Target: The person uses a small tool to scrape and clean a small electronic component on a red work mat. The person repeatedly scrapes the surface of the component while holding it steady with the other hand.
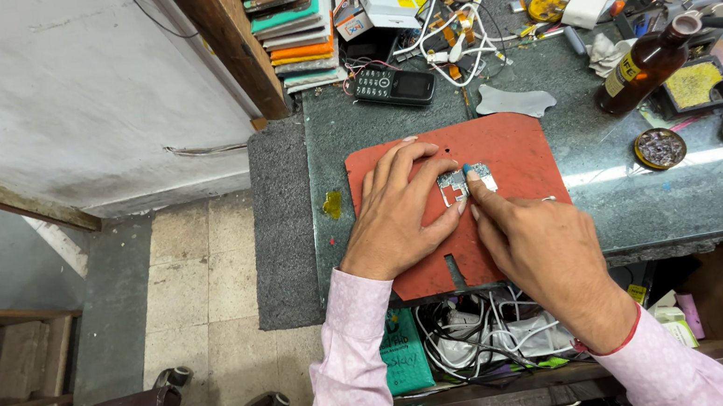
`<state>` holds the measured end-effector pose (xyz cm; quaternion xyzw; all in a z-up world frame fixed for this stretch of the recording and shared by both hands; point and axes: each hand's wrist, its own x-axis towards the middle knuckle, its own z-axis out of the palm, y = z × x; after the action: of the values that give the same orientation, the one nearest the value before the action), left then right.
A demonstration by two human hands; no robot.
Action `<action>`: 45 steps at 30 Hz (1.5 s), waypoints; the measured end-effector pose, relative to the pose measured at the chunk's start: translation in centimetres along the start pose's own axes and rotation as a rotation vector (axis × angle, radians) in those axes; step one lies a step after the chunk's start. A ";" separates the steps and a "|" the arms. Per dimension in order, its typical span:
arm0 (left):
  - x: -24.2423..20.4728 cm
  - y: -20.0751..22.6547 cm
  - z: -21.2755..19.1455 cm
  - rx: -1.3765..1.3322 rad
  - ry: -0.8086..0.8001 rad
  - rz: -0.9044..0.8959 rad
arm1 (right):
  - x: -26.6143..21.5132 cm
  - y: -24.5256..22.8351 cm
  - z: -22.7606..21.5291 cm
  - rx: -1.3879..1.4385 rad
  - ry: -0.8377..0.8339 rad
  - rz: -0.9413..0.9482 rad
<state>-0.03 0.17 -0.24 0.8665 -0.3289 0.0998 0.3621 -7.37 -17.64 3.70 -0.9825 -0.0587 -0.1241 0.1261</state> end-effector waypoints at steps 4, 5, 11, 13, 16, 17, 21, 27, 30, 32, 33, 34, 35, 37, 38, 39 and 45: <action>0.0 -0.1 -0.1 0.012 -0.002 0.002 | -0.2 -0.5 -0.2 0.003 0.005 0.026; 0.1 0.0 -0.1 0.008 0.006 0.007 | -0.1 -0.6 -0.3 -0.010 0.009 0.029; 0.0 -0.1 0.1 0.006 -0.002 -0.002 | -0.5 -0.9 -0.5 -0.039 0.012 0.026; 0.0 -0.1 0.1 0.010 -0.004 -0.007 | -0.4 -0.8 -0.6 -0.036 0.025 0.006; 0.0 -0.2 0.2 -0.002 -0.016 -0.013 | -0.3 -0.5 -0.6 -0.034 0.044 -0.036; -0.1 -0.3 0.1 -0.015 -0.021 -0.017 | -0.4 -0.3 -0.6 -0.024 0.056 -0.057; 0.3 0.2 -0.9 -0.077 0.010 0.052 | -0.8 0.1 -0.7 0.010 0.043 -0.077; 1.5 5.0 -3.6 -0.351 0.080 0.225 | -0.7 1.1 -0.4 0.065 0.076 -0.141; 0.6 9.0 -4.9 -0.509 0.025 0.377 | -0.5 0.8 0.1 0.055 0.050 -0.120; 0.5 11.1 -6.0 -0.547 0.035 0.412 | -0.2 0.5 0.1 0.045 0.046 -0.114; 0.4 11.8 -6.7 -0.563 0.046 0.420 | -0.2 0.4 0.0 0.037 0.048 -0.110; 0.5 12.5 -7.3 -0.574 0.055 0.437 | -0.2 0.3 -0.2 0.027 0.039 -0.118; 0.6 13.0 -7.7 -0.577 0.069 0.445 | -0.4 0.3 -0.4 0.016 0.030 -0.127; 0.9 13.9 -8.2 -0.583 0.081 0.452 | -1.0 0.2 -0.6 0.011 0.015 -0.130; 1.0 14.2 -8.3 -0.582 0.091 0.461 | -1.1 0.3 -0.8 0.014 0.012 -0.133; 1.1 14.5 -8.5 -0.577 0.101 0.466 | -1.1 0.5 -0.9 0.016 0.009 -0.135; 1.5 16.4 -8.2 -0.572 0.149 0.445 | 0.5 0.3 -1.1 0.014 0.049 -0.162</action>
<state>-8.89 -3.43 15.44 0.6278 -0.4964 0.1430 0.5823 -7.12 -18.18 4.78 -0.9702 -0.1359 -0.1577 0.1237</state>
